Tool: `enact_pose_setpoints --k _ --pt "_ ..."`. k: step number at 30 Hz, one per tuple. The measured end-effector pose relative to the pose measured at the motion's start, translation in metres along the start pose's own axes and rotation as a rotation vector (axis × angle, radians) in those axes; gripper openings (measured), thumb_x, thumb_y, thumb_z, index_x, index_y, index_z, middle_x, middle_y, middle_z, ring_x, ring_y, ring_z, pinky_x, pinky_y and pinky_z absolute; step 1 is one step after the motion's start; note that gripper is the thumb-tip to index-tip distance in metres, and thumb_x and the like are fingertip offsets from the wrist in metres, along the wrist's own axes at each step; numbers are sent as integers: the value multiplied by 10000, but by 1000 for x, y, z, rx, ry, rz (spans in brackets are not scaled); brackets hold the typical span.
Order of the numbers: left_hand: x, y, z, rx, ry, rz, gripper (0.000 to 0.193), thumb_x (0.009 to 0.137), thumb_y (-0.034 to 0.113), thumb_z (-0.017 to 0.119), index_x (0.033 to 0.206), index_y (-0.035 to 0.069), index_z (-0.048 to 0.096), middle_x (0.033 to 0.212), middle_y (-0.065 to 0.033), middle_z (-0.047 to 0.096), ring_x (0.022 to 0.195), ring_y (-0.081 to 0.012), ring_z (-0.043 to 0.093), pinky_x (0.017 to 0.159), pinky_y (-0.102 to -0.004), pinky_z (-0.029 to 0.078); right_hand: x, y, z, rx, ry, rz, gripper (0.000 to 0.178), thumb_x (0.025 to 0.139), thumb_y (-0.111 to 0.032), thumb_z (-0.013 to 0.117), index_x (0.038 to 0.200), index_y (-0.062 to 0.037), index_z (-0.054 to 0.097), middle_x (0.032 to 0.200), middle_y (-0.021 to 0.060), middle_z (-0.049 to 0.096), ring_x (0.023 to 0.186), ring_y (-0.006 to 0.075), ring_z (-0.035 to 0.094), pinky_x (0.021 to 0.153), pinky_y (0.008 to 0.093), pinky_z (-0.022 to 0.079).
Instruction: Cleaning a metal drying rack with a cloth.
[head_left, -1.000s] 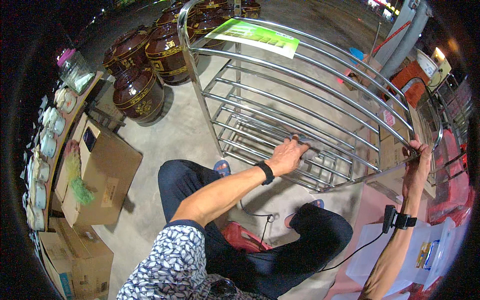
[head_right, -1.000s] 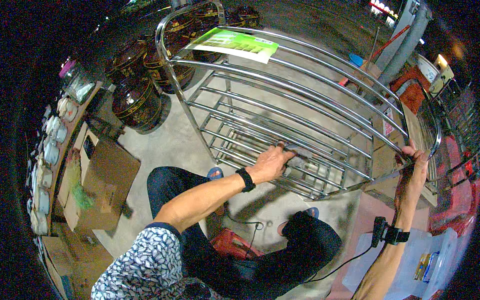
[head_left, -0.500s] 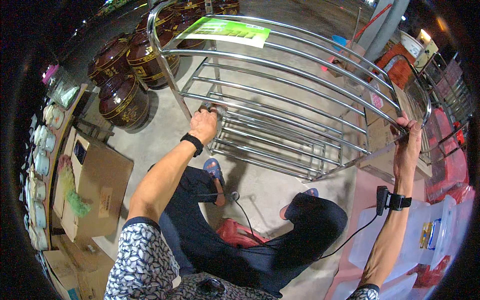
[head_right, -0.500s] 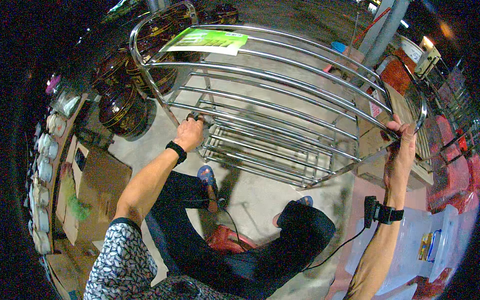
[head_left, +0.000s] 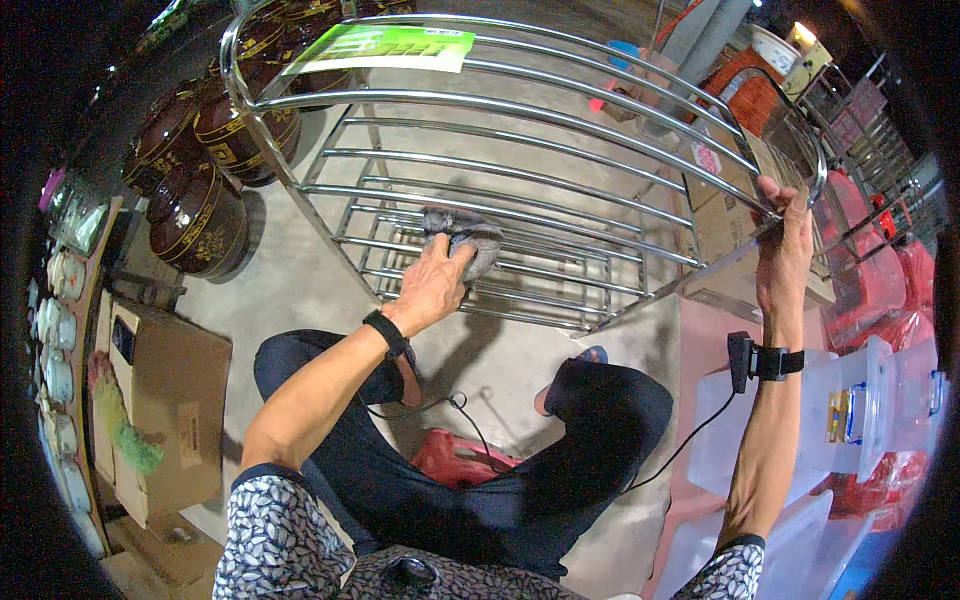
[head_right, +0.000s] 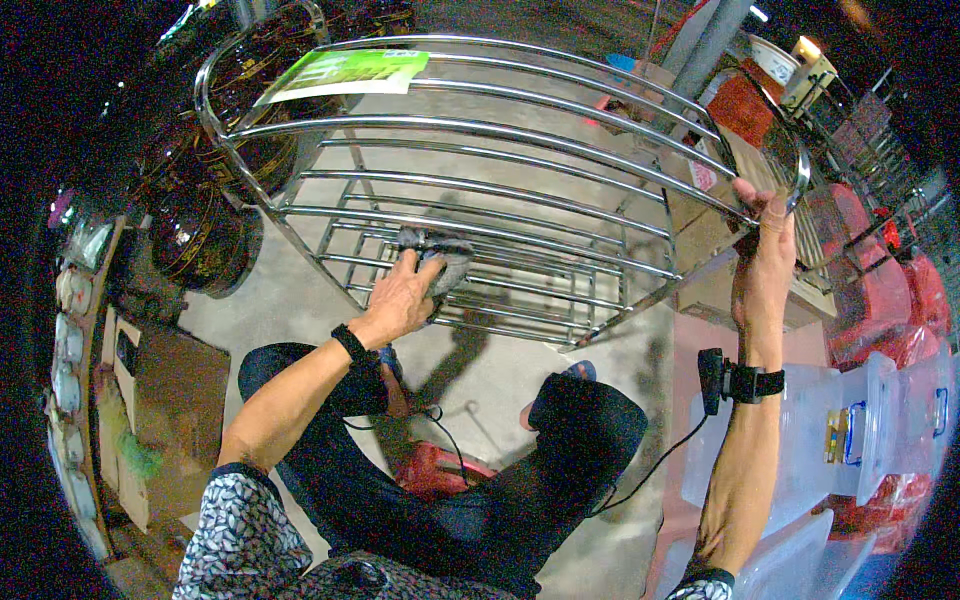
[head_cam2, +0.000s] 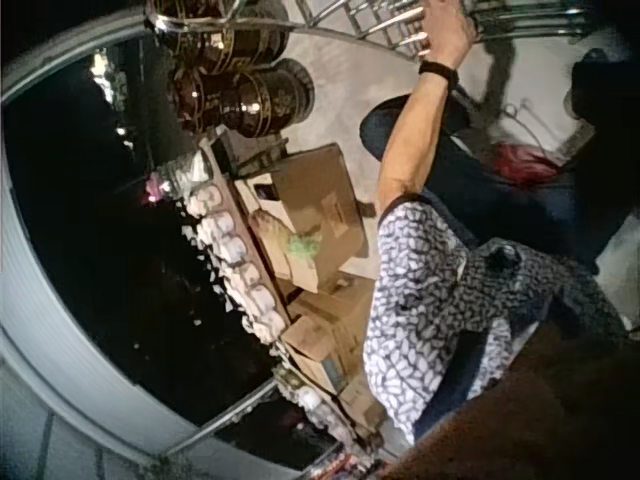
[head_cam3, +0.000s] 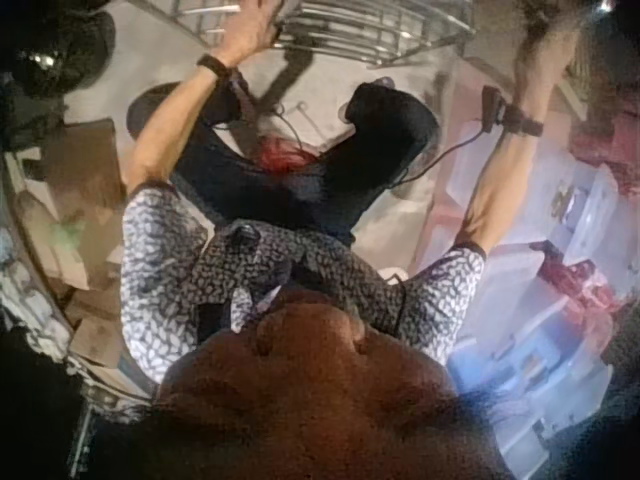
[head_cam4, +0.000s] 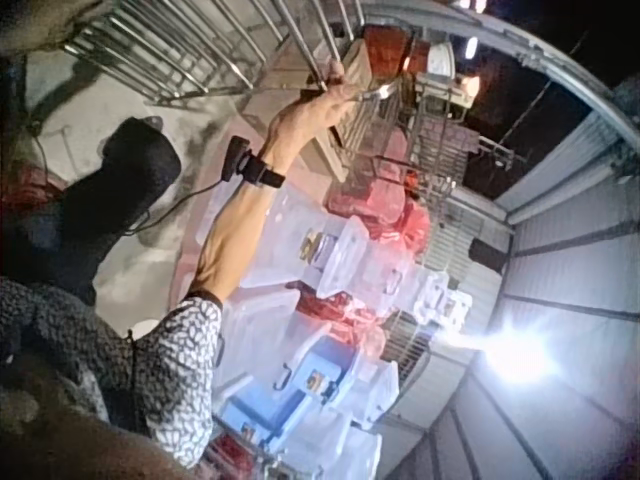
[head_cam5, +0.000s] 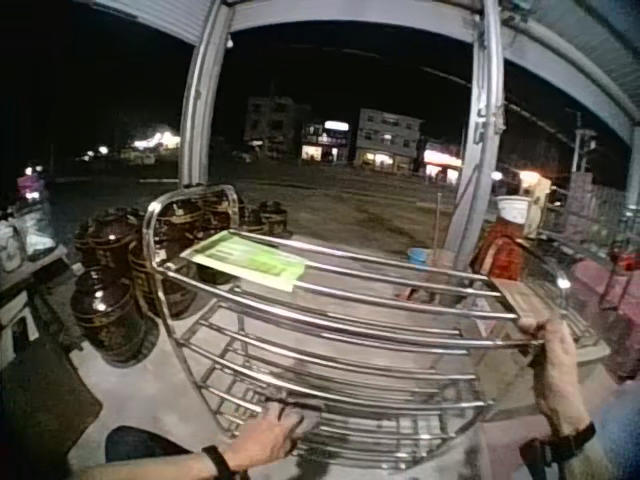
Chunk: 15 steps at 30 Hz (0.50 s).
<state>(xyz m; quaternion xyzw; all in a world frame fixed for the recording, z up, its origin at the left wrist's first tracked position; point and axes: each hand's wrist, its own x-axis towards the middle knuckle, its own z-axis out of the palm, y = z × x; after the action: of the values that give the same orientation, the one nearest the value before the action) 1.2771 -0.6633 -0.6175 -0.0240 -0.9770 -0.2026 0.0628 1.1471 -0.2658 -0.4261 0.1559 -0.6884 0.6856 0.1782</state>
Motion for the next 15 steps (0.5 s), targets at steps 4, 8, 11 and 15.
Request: enact_pose_setpoints --k 4,8,11,15 --pt "5 -19 7 -167 56 -15 521 800 102 620 1310 122 513 1129 -243 499 1025 -448 577 869 -521 501 -25 -9 3 -226 246 -37 406 1024 -351 557 1261 -21 547 1188 66 622 1049 131 559 932 297 430" --pt "1 -21 3 -329 94 -68 563 831 192 582 1365 50 472 1170 -283 528 1052 -484 565 922 -526 471 -81 -29 6 -461 90 -69 328 974 -268 634 1184 -19 589 1061 56 607 960 141 555 867 280 443" --pt "5 -1 4 -643 -37 -99 573 838 221 573 1358 -4 490 1239 -288 570 1136 -395 582 980 -441 461 -116 -17 49 -473 -337 95 280 991 -272 595 1151 -43 610 990 18 598 892 122 534 808 273 441" --pt "4 55 7 -1022 -113 -20 549 880 192 572 1372 -33 479 1190 -111 635 1095 -166 568 954 -313 465 -119 25 83 -424 -726 325 449 1016 -388 545 1283 -27 554 1181 81 623 1052 158 571 906 313 473"
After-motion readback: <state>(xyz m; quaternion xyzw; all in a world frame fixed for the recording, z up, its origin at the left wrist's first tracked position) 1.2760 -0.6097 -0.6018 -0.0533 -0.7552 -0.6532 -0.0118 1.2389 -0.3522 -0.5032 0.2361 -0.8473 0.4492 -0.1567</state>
